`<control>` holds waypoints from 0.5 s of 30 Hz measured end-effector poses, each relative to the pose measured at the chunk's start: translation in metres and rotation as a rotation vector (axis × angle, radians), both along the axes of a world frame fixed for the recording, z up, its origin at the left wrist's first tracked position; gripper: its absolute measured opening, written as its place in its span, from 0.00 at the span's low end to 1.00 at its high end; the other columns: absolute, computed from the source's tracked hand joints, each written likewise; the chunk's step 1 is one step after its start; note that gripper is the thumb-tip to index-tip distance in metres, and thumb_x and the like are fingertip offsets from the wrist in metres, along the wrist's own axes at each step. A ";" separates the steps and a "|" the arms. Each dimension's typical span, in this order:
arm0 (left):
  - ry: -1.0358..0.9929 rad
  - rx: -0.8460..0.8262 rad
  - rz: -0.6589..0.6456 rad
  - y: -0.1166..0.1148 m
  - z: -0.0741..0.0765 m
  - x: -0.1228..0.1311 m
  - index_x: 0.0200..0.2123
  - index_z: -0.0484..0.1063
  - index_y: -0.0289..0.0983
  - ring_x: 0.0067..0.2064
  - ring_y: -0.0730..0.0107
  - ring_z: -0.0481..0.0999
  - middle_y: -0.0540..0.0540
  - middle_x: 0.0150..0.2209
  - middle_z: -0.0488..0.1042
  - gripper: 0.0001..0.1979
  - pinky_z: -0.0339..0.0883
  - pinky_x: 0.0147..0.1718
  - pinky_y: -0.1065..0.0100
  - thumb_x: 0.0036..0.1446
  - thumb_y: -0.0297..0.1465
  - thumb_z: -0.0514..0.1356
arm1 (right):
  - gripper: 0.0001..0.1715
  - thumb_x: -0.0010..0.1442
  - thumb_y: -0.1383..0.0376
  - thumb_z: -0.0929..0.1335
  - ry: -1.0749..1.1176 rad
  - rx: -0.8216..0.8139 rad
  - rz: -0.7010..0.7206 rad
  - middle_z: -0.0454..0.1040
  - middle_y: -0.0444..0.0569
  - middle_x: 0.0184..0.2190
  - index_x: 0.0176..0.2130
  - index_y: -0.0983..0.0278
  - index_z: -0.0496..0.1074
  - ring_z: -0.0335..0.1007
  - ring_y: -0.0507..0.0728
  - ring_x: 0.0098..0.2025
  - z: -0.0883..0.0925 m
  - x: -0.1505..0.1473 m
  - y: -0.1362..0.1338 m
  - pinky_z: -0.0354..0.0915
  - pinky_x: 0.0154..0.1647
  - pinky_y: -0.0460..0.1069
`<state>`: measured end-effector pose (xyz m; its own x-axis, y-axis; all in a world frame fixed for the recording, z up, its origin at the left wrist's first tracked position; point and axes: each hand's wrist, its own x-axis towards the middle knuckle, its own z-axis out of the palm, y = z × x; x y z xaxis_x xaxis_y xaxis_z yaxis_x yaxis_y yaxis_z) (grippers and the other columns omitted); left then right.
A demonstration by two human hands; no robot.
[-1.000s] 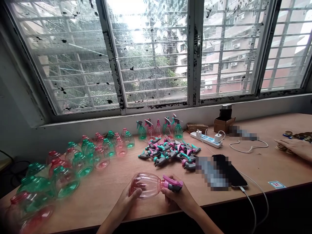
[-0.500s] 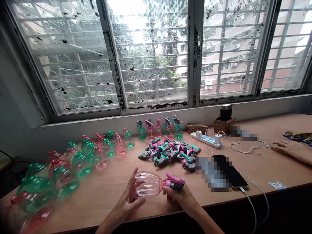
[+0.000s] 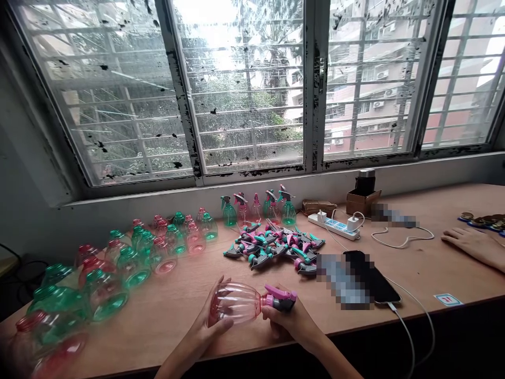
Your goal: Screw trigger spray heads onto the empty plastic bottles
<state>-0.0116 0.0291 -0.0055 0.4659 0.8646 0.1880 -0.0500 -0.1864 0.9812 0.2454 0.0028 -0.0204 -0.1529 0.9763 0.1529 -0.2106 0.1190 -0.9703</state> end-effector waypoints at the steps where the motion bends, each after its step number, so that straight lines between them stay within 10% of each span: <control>1: -0.006 0.005 -0.005 0.000 -0.001 0.001 0.74 0.39 0.53 0.67 0.43 0.63 0.40 0.75 0.44 0.52 0.56 0.66 0.47 0.57 0.43 0.70 | 0.35 0.52 0.47 0.78 0.019 0.000 -0.004 0.77 0.43 0.28 0.51 0.63 0.73 0.65 0.50 0.17 -0.001 0.000 0.000 0.60 0.18 0.46; 9: -0.060 -0.002 -0.016 -0.003 0.005 0.005 0.74 0.31 0.55 0.72 0.42 0.55 0.40 0.76 0.42 0.59 0.52 0.68 0.46 0.55 0.41 0.72 | 0.24 0.56 0.46 0.76 0.021 0.041 -0.003 0.74 0.43 0.23 0.35 0.65 0.77 0.65 0.50 0.18 0.000 0.000 0.003 0.61 0.20 0.47; 15: -0.006 0.010 0.054 -0.002 0.007 0.001 0.71 0.55 0.44 0.73 0.42 0.53 0.39 0.74 0.52 0.42 0.50 0.69 0.46 0.59 0.47 0.67 | 0.31 0.51 0.48 0.79 0.010 0.022 0.028 0.73 0.39 0.21 0.47 0.62 0.74 0.64 0.51 0.18 0.002 -0.002 0.001 0.64 0.21 0.46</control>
<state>-0.0109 0.0271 0.0013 0.4174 0.8865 0.1995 -0.0460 -0.1987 0.9790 0.2439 0.0043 -0.0185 -0.1782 0.9681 0.1763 -0.2242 0.1345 -0.9652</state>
